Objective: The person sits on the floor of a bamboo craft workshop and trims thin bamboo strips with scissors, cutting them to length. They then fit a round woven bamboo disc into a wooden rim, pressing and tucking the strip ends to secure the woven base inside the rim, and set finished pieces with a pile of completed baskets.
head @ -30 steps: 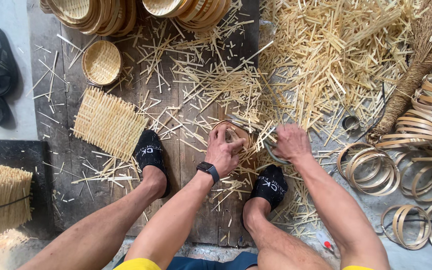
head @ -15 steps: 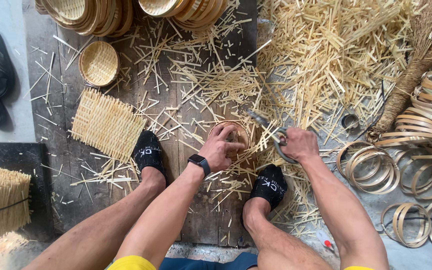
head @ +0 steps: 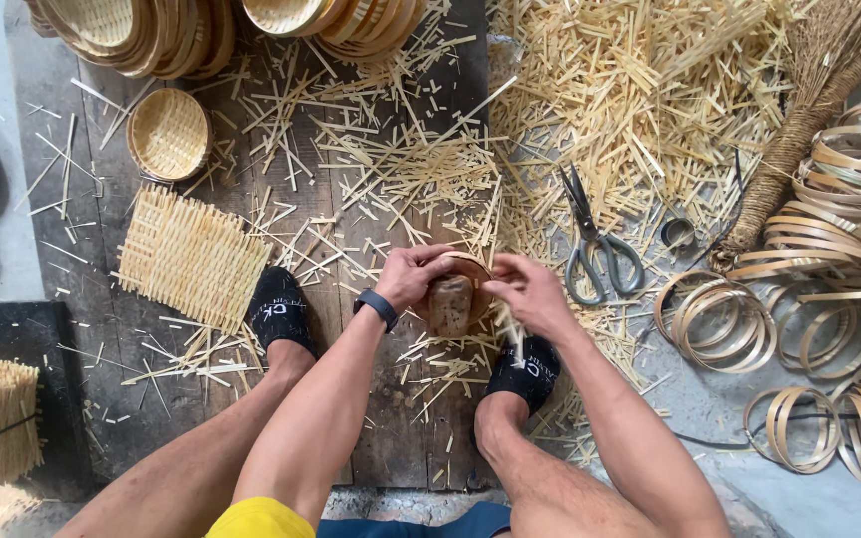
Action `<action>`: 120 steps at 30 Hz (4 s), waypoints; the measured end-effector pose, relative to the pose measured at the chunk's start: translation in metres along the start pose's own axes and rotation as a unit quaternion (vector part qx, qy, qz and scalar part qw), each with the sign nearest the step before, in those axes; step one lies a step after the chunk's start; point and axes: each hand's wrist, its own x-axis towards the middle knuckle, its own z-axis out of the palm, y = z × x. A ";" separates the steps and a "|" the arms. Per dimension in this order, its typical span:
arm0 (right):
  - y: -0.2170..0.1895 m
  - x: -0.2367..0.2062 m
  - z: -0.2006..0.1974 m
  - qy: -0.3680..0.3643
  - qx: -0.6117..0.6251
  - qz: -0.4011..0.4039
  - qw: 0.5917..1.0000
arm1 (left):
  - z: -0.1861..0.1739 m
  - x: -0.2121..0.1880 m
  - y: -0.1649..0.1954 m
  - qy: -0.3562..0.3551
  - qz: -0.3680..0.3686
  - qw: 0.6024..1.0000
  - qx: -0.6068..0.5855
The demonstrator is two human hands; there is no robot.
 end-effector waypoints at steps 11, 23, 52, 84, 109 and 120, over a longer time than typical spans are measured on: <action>0.025 0.019 0.002 -0.042 0.017 0.009 0.999 | 0.026 -0.012 -0.002 0.107 -0.042 0.993 -0.030; 0.051 0.007 0.022 -0.070 0.267 0.168 0.946 | 0.001 -0.059 -0.050 0.095 -0.213 0.929 -0.288; -0.016 -0.036 0.026 -0.134 0.398 0.011 0.908 | -0.027 -0.019 0.011 0.224 0.052 0.966 0.118; -0.020 -0.006 0.083 -0.003 0.344 0.044 0.938 | -0.161 -0.061 0.030 0.342 0.132 0.824 0.433; -0.024 -0.007 0.060 0.048 0.306 -0.011 0.951 | -0.101 -0.113 0.034 0.235 0.288 0.768 0.521; -0.008 0.010 0.070 0.076 0.185 -0.065 0.978 | -0.027 -0.107 0.002 0.246 0.232 0.855 0.392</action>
